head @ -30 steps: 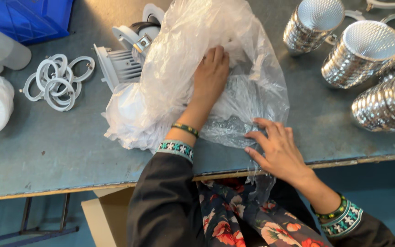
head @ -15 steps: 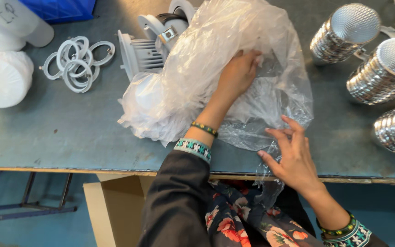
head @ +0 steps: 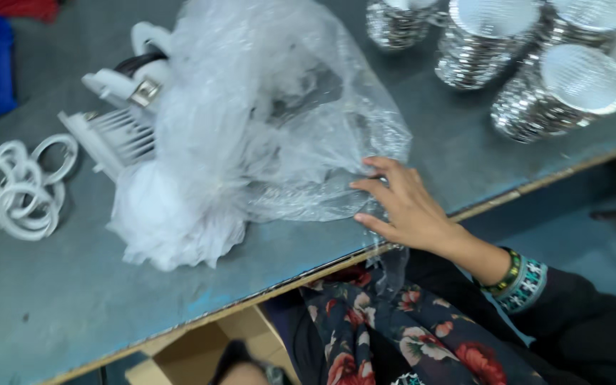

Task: The person repeatedly wraps small metallic and plastic lighting components in thin plastic bags by hand. They pick up each item, enclose it in a bag, and place the wrapped unit on the table. The process is repeated for multiple items.

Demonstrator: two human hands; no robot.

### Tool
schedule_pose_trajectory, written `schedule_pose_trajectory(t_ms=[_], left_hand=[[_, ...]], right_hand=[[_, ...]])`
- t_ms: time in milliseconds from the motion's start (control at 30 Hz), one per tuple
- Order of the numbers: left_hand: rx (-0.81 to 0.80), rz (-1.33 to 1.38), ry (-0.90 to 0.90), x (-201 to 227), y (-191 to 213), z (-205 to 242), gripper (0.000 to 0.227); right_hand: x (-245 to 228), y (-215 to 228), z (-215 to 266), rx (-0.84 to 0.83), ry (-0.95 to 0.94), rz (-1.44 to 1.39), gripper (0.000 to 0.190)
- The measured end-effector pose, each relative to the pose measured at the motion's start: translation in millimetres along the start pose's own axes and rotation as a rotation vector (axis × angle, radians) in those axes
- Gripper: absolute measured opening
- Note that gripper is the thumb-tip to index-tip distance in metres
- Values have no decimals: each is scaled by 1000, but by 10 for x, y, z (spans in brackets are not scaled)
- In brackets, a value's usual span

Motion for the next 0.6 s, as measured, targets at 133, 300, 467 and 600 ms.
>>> schedule_pose_trajectory(t_ms=[133, 300, 467, 600], left_hand=[[-72, 209, 87, 1, -319, 340, 31], [-98, 321, 141, 51, -565, 666, 30], [-97, 358, 145, 6, -661, 741, 30], [-95, 351, 149, -13, -721, 788, 30]], right_hand=[[-71, 44, 16, 20, 8, 26, 48], [-79, 40, 30, 14, 15, 35, 48], [-84, 40, 23, 24, 35, 38, 48], [-89, 25, 19, 9, 27, 55, 49]])
Point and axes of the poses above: each hand's wrist, its own z-axis away from the middle knuckle, its own y-axis out of the back of the hand, x = y × z, the point moved 8 cm from there along -z, towards the middle knuckle, and after that the axes turned 7 degrees about -y, right-handed, at the moved point
